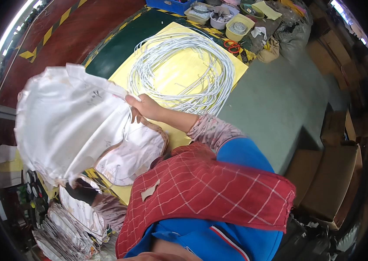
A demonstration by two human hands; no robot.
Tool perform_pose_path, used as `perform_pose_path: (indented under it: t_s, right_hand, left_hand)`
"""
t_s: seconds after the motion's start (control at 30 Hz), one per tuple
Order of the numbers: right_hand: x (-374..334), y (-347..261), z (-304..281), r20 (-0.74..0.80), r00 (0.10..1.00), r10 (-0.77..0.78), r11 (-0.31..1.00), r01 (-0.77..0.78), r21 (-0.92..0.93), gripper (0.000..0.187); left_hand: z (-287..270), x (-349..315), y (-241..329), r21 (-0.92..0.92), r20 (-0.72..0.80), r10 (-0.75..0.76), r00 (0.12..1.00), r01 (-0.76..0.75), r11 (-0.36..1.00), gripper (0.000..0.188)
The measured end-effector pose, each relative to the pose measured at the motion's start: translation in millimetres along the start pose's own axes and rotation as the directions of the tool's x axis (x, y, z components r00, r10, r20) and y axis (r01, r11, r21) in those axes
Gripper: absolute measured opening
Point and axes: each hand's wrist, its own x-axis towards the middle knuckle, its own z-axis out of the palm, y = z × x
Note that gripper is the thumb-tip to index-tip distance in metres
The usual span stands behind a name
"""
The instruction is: The person repeatedly picks up white mask-like fabric pieces and inserts a coiled white wire into the edge of each piece. They place the assembled pieces into a stack on the table. The person handles the wire coil and fabric pieces by hand throughout the task.
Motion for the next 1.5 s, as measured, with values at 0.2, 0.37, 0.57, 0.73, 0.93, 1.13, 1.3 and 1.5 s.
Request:
perform_pose_path:
  t_s: [0.2,0.37,0.57,0.73,0.93,1.13,1.3,1.5]
  right_hand:
    - [28,62,-236,-0.379,0.924,0.058,0.972,-0.138,-0.189,0.032]
    - [-10,120,-422,-0.796,0.521,-0.307,0.508,-0.618,-0.600,0.027]
    - [-21,104,-418,-0.841,0.512,-0.175,0.337,-0.772,-0.539,0.026]
    - [-23,70,-401,-0.812,0.502,-0.297,0.829,-0.287,-0.480,0.025]
    - [-59,-98,-176,-0.335,0.935,-0.118,0.992,0.099,-0.073,0.029]
    - [-75,-142,-25,0.032,0.998,-0.050,0.998,0.048,0.042,0.034]
    - [-57,-130,-16,-0.017,0.983,-0.182,0.948,0.180,0.264,0.039]
    - [34,-106,-138,-0.043,0.988,0.147,0.631,-0.060,0.774,0.039]
  left_hand:
    - [-31,-25,-44,0.020,-0.006,-0.343,0.939,0.343,0.939,0.046]
    - [-89,-22,-91,0.215,0.016,-0.481,0.876,0.467,0.858,0.048]
    - [-57,-27,-75,0.895,0.304,-0.514,0.802,-0.056,0.442,0.058]
    - [47,-84,-18,0.130,0.652,-0.162,0.741,0.101,0.986,0.051]
    - [137,-91,228,-0.360,0.933,0.285,0.220,0.568,0.740,0.057]
    - [124,-100,299,-0.707,0.561,0.808,0.180,0.612,0.355,0.026]
    - [123,-108,221,-0.654,0.720,0.685,0.113,0.440,0.615,0.019]
    - [133,-116,166,-0.625,0.776,0.613,0.147,0.054,0.778,0.018]
